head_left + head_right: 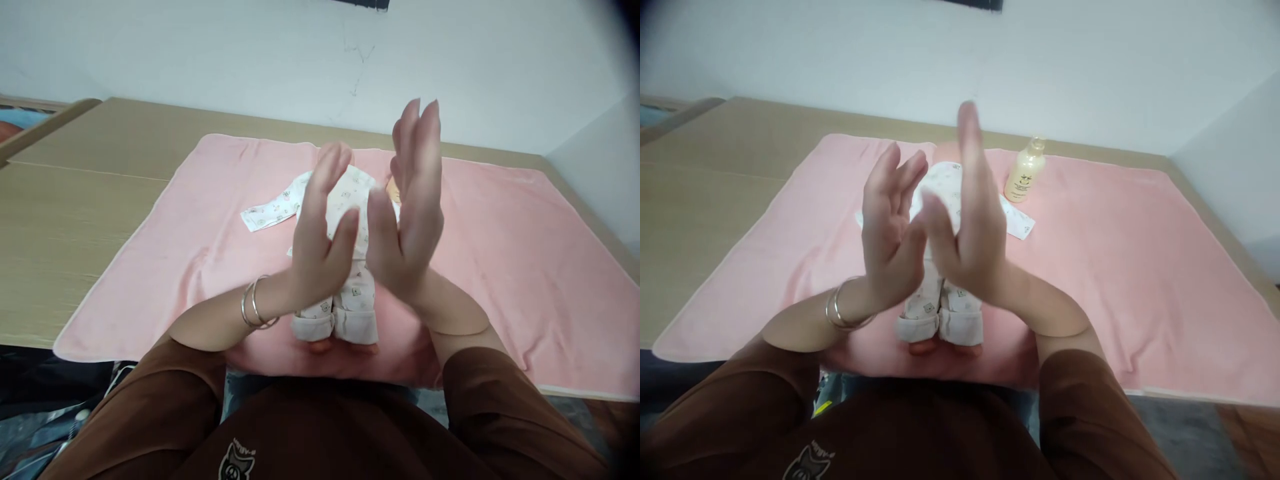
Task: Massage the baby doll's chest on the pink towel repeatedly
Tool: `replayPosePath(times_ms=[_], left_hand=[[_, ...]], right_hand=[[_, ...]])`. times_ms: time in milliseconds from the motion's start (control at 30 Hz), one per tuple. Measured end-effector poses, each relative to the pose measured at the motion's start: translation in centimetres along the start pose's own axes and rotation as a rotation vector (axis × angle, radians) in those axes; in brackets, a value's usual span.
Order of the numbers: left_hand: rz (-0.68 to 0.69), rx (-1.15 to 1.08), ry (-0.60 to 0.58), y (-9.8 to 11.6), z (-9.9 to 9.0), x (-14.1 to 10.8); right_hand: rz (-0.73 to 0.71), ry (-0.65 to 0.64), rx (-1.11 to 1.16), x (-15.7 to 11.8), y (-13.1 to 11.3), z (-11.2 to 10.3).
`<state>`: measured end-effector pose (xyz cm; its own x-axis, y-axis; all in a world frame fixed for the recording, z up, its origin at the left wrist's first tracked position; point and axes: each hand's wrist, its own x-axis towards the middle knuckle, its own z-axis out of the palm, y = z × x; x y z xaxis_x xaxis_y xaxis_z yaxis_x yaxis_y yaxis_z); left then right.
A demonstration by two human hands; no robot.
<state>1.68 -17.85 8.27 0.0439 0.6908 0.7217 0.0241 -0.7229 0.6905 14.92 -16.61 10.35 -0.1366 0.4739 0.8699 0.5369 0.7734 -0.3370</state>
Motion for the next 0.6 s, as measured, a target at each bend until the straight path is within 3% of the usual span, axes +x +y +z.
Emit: replayPosePath(times_ms=[67, 100, 167, 267, 333, 433, 600], left_hand=[[0.033, 0.129, 0.030, -4.0, -0.6, 2.1], [-0.015, 0.195, 0.032, -6.3, -0.9, 3.0], [-0.184, 0.274, 0.053, -11.1, -1.6, 4.3], [-0.364, 0.396, 0.054, -16.3, -2.3, 4.7], [-0.405, 0.475, 0.023, -17.7, -2.2, 4.3], [-0.395, 0.556, -0.030, -17.7, -1.7, 3.4], [-0.354, 0.612, -0.079, -17.2, -1.2, 2.8]], right_hand=[[0.123, 0.116, -0.091, 1.0, 3.7, 1.9], [0.184, -0.043, -0.117, 1.1, 5.4, 3.1], [0.268, -0.210, -0.174, 1.0, 8.3, 5.4], [0.284, -0.539, -0.275, -0.2, 10.1, 8.2], [0.287, -0.636, -0.353, -0.8, 9.9, 9.2], [0.302, -0.690, -0.369, -0.8, 9.7, 9.6], [0.405, -0.698, -0.314, 0.7, 13.0, 9.3]])
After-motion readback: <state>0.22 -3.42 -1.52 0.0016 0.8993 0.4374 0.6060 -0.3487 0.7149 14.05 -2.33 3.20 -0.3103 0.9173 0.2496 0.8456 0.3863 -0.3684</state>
